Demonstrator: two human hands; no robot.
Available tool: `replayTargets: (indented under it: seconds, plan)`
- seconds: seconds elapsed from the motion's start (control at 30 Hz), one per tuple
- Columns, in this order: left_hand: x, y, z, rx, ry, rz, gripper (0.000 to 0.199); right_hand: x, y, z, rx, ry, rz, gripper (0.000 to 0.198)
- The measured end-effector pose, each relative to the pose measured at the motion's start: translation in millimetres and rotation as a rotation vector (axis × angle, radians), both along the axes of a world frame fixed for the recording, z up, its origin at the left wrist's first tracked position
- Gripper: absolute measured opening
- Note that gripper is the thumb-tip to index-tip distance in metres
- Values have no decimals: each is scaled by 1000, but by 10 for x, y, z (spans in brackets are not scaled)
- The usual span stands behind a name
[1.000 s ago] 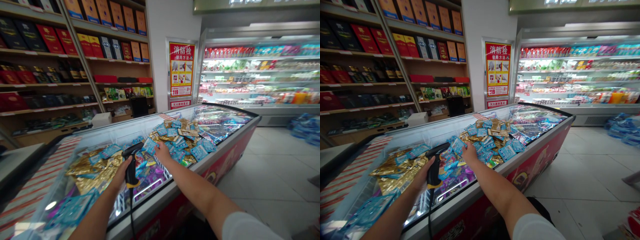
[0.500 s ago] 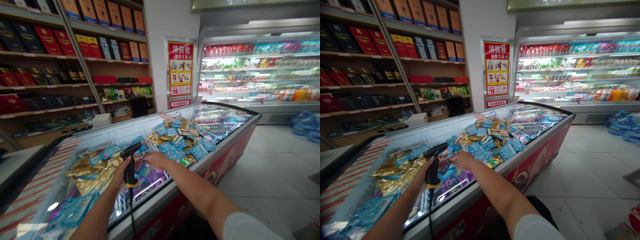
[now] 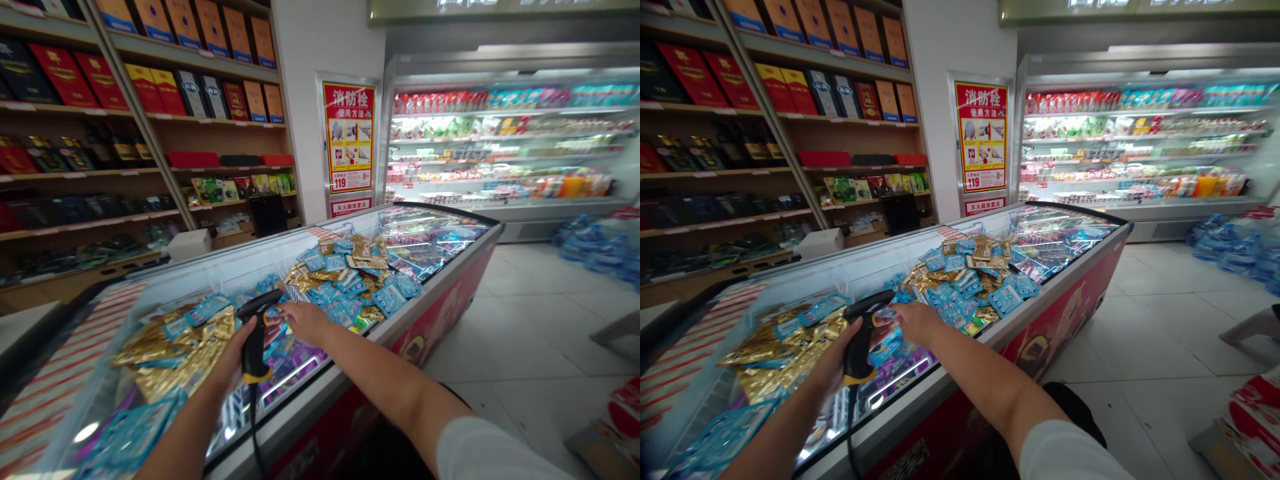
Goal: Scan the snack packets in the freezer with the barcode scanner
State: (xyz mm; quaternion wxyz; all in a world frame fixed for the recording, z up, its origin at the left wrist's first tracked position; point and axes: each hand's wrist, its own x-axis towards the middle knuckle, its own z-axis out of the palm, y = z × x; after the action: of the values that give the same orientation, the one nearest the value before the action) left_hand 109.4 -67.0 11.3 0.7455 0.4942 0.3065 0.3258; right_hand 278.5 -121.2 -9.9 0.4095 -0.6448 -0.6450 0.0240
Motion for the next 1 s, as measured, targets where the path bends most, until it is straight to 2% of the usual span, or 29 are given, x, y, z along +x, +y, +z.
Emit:
replayTargets:
  seconds: [0.13, 0.23, 0.33, 0.4, 0.53, 0.67, 0.83, 0.93, 1.0]
  plan:
    - [9, -34, 38, 22, 67, 21, 35, 328, -369, 88, 103, -94, -243, 33]
    - [20, -29, 62, 13, 93, 76, 31, 565, -779, 52, -27, -170, -426, 25]
    - [36, 7, 53, -5, 95, 107, 30, 649, -1067, -32, -166, -224, -500, 41]
    - [43, 33, 34, -10, 92, 104, 31, 621, -1120, -81, -216, -248, -503, 49]
    - [39, 55, -8, -24, 50, 109, 31, 516, -981, -136, -252, -208, -472, 49]
    - [28, 51, -39, -3, 24, 130, 31, 491, -795, -163, -221, 21, -420, 37]
    - [39, 54, -61, 73, 54, 100, 34, 522, -555, -86, -14, 355, -312, 15]
    - [46, 48, -74, 104, 74, 76, 36, 514, -360, 39, 123, 355, -308, 12]
    - [49, 33, -74, 108, 74, 79, 35, 475, -232, 94, 160, 286, -280, 13]
